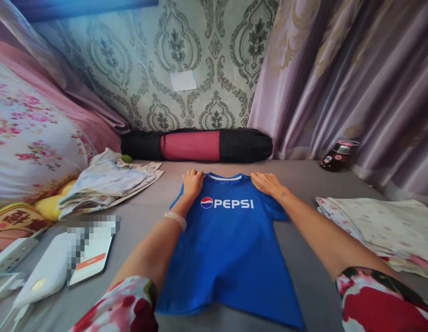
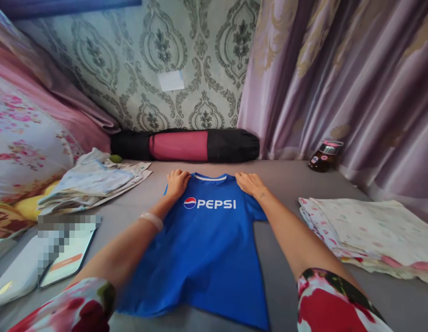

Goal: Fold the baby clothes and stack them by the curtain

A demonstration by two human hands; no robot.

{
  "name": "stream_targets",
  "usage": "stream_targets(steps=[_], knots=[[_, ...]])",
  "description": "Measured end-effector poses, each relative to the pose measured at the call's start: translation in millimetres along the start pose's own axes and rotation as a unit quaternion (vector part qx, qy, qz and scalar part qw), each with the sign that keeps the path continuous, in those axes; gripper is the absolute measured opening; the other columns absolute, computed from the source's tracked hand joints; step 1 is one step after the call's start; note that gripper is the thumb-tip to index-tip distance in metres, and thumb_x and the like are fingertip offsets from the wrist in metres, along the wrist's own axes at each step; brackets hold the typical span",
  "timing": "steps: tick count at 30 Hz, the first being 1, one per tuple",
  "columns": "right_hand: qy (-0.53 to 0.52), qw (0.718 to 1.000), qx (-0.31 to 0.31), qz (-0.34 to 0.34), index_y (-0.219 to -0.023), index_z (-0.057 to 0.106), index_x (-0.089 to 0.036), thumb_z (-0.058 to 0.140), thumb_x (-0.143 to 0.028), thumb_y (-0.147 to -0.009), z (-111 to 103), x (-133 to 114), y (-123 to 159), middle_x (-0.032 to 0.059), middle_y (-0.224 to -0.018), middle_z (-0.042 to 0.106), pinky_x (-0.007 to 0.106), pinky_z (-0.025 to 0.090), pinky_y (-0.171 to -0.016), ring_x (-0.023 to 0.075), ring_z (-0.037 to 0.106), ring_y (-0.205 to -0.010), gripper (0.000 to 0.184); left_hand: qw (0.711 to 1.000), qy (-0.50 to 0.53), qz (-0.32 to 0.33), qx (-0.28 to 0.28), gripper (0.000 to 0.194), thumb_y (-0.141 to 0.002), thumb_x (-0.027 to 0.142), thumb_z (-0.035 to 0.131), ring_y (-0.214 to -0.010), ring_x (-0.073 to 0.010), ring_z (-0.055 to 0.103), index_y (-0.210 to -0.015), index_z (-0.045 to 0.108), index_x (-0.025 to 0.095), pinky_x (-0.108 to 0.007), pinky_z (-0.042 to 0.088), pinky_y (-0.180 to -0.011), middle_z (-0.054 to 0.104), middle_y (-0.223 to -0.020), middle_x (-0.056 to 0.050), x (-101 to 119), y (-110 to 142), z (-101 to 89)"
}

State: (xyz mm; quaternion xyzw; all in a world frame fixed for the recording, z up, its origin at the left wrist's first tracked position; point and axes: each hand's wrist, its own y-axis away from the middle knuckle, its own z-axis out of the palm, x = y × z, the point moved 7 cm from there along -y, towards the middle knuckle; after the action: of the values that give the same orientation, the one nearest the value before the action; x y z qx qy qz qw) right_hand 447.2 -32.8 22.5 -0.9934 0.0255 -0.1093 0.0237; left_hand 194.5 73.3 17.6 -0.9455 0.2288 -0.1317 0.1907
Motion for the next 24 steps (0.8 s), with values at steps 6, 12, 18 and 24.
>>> stream_targets(steps=[6,12,18,24], knots=[[-0.029,0.999,-0.005,0.018,-0.117,0.058,-0.017,0.029,-0.025,-0.099,14.8,1.1,-20.1,0.0142,-0.116,0.065,0.035,0.043,-0.082,0.0255,0.064,-0.102,0.035,0.999,-0.001,-0.022,-0.033,0.031,-0.096,0.038,0.040,-0.106,-0.0278,0.050,-0.105,0.066,0.024,-0.040,0.034,-0.085,0.061,-0.109,-0.012,-4.0,-20.9,20.7],[-0.137,0.989,-0.007,0.052,-0.112,0.064,-0.019,0.028,-0.025,-0.098,28.2,-1.9,-36.8,0.0126,-0.121,0.063,0.035,0.040,-0.089,0.0254,0.058,-0.112,0.039,0.987,0.045,-0.058,-0.144,0.029,-0.093,0.038,0.044,-0.113,-0.0288,0.054,-0.108,0.063,0.023,-0.044,0.036,-0.090,0.063,-0.116,-0.012,-11.1,-21.3,50.9],[-0.194,0.979,-0.036,0.058,-0.118,0.063,-0.024,0.040,-0.035,-0.097,34.1,-9.2,-60.7,0.0094,-0.126,0.060,0.039,0.033,-0.097,0.0249,0.053,-0.118,0.033,0.982,0.070,-0.050,-0.168,0.027,-0.091,0.040,0.048,-0.112,-0.0292,0.056,-0.100,0.064,0.020,-0.044,0.034,-0.092,0.066,-0.113,-0.012,-10.0,-31.3,56.8],[-0.185,0.979,-0.001,0.089,-0.108,0.063,-0.018,0.047,-0.036,-0.094,33.2,-18.5,-60.7,0.0106,-0.119,0.064,0.037,0.034,-0.094,0.0245,0.055,-0.113,0.027,0.990,0.063,-0.046,-0.117,0.024,-0.093,0.034,0.045,-0.111,-0.0273,0.057,-0.101,0.062,0.020,-0.042,0.033,-0.091,0.068,-0.111,-0.011,-7.5,-30.5,53.3]])
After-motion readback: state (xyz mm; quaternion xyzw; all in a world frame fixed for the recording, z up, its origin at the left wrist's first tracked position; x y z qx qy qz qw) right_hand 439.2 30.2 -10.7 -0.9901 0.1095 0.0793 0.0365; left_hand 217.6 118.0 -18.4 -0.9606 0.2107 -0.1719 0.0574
